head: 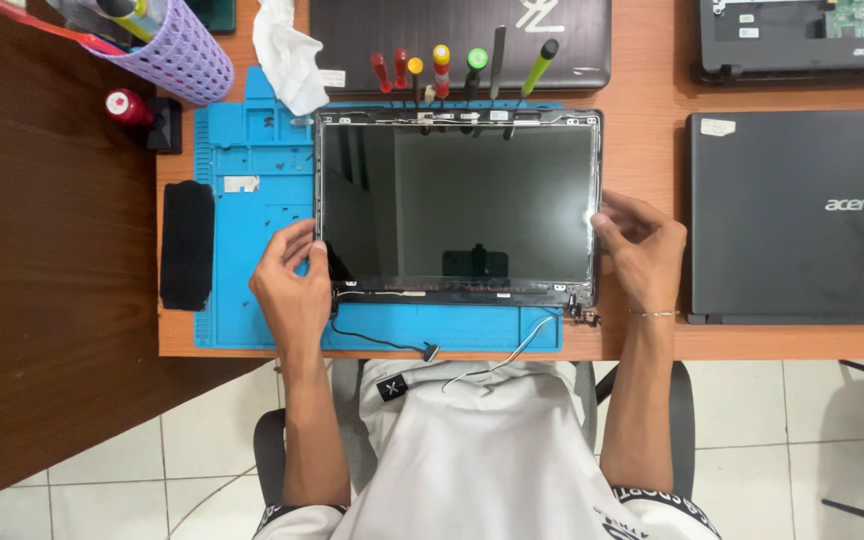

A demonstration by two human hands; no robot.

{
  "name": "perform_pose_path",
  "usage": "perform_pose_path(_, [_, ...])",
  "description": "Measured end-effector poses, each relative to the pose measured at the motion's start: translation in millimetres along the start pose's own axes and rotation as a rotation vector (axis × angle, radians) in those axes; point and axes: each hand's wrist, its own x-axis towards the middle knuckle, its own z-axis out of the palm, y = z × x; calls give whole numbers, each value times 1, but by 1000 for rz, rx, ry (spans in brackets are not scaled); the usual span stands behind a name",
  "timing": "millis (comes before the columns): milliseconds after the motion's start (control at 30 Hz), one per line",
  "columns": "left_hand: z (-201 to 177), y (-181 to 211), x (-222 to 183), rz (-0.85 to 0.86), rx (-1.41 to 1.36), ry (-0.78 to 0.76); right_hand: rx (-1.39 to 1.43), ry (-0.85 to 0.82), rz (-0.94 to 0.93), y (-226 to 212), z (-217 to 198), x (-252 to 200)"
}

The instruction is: The person works on a laptop screen assembly at a repair bench, using a small yellow-handled tool to manipulate wires and components along the edge of the screen frame. The person uses their fingers and the tool to carefully seat or unseat thin cables and connectors around the bezel area of the open laptop screen.

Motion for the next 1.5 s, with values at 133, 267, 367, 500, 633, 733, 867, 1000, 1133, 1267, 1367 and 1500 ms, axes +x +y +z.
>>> perform_pose_path(133, [-1,2,1,-20,41,-7,-31,-10,-26,0,0,4])
perform_pose_path(267, [-1,10,0,4,60,-23,-20,-13,-33,-1,-1,5])
perform_pose_path(367, [-1,22,-5,137,216,-16,-78,-22,-61,-5,-1,3])
perform_pose_path(500, [7,52,-7,338,296,-41,-166,-21,-90,-14,-2,4])
perform_pose_path(633, [19,85,6,575,350,-291,-304,49,-258,-31,-2,8])
perform_pose_path(733, [35,111,17,859,345,-416,-247,20,-277,-45,0,18])
perform_pose_path(867, [67,138,39,1119,473,-421,-229,-44,-356,-62,9,42])
perform_pose_path(1000, [98,155,62,1304,543,-286,-256,-103,-451,-73,21,65])
perform_pose_path(1133, [128,163,84,1360,605,-292,-277,-117,-453,-78,31,85])
perform_pose_path(1267, [148,164,97,1335,647,-400,-321,-125,-476,-76,42,94])
perform_pose_path(1367, [153,163,103,1347,721,-412,-391,-122,-524,-73,49,92])
perform_pose_path(1500, [157,163,111,1343,730,-442,-434,-132,-533,-71,57,91])
